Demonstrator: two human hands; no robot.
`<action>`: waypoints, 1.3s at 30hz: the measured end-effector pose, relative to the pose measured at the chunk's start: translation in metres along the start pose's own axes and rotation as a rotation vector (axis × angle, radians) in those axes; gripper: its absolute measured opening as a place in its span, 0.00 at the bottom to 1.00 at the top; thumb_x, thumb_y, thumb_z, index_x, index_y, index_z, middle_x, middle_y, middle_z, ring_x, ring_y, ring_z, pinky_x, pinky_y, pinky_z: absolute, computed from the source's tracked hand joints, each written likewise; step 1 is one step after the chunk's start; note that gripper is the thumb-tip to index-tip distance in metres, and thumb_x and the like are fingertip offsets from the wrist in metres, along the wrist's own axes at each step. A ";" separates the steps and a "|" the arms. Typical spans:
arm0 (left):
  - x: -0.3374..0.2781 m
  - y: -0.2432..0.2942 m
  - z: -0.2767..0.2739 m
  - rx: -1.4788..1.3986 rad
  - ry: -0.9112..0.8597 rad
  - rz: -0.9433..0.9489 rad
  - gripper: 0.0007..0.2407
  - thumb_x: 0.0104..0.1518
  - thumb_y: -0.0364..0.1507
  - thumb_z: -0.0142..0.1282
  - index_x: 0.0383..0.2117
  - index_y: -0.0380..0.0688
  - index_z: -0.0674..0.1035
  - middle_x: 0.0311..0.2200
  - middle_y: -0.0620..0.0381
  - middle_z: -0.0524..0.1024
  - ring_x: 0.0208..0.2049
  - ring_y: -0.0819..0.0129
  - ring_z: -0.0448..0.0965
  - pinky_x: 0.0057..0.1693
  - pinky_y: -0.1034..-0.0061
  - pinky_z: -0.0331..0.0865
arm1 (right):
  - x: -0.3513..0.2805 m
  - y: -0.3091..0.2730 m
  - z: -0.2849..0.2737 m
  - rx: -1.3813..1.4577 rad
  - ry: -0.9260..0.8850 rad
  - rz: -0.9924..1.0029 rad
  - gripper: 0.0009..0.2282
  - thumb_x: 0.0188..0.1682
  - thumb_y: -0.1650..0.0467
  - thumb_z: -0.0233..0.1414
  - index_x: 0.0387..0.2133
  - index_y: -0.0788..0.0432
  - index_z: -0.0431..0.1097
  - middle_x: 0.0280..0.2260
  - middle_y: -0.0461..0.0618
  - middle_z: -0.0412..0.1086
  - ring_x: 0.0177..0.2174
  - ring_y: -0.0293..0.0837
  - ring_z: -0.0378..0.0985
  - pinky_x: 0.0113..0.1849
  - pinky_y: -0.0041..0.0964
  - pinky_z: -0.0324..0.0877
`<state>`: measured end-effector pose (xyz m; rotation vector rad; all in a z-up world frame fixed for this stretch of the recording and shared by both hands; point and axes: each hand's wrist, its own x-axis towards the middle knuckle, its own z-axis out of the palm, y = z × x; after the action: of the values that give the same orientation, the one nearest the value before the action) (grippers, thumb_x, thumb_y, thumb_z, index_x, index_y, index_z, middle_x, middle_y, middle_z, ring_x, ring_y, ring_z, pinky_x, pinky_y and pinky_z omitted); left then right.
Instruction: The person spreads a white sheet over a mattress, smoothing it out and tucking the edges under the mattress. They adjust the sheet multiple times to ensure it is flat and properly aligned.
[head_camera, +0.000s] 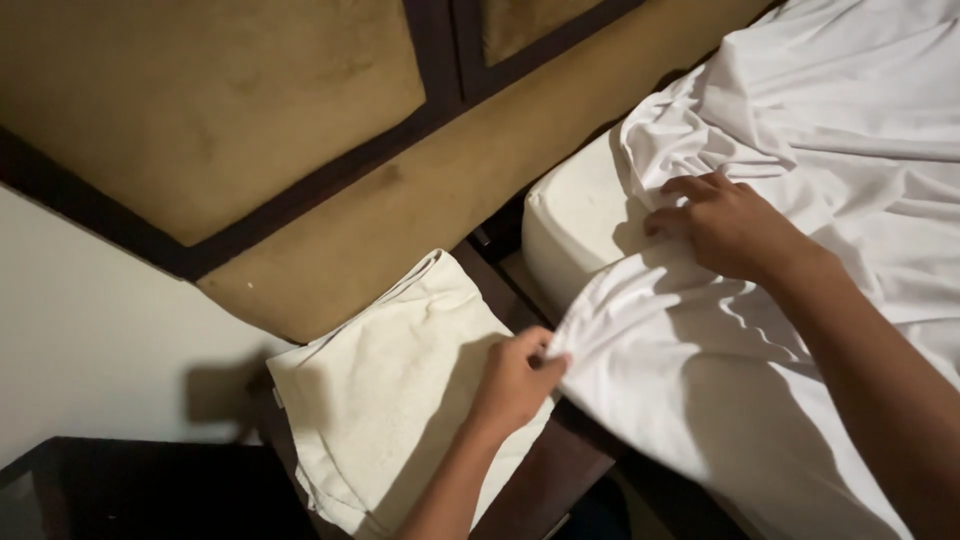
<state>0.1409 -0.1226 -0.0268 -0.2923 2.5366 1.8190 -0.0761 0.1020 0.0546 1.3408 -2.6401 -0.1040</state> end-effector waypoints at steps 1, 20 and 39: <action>-0.002 0.003 0.000 -0.001 -0.002 -0.006 0.05 0.54 0.27 0.63 0.31 0.40 0.80 0.26 0.58 0.82 0.26 0.75 0.79 0.35 0.75 0.72 | -0.002 -0.001 -0.004 0.004 -0.005 -0.001 0.13 0.41 0.72 0.55 0.37 0.43 0.80 0.54 0.50 0.70 0.53 0.57 0.72 0.51 0.50 0.71; 0.014 0.002 0.068 -0.143 0.115 0.320 0.13 0.63 0.35 0.56 0.34 0.35 0.85 0.52 0.41 0.72 0.51 0.54 0.73 0.56 0.66 0.67 | -0.045 0.013 -0.026 -0.025 0.001 0.100 0.09 0.37 0.68 0.61 0.32 0.47 0.82 0.54 0.51 0.71 0.53 0.54 0.73 0.49 0.50 0.73; 0.025 -0.005 0.036 -0.399 -0.283 0.050 0.08 0.54 0.25 0.63 0.36 0.33 0.84 0.31 0.61 0.83 0.32 0.80 0.78 0.42 0.83 0.72 | -0.017 0.007 -0.022 -0.069 -0.325 0.090 0.13 0.35 0.57 0.65 0.35 0.33 0.84 0.66 0.44 0.56 0.66 0.55 0.49 0.60 0.54 0.55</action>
<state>0.1131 -0.0939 -0.0464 0.0306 2.0051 2.1960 -0.0678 0.1197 0.0747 1.2736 -2.9245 -0.4309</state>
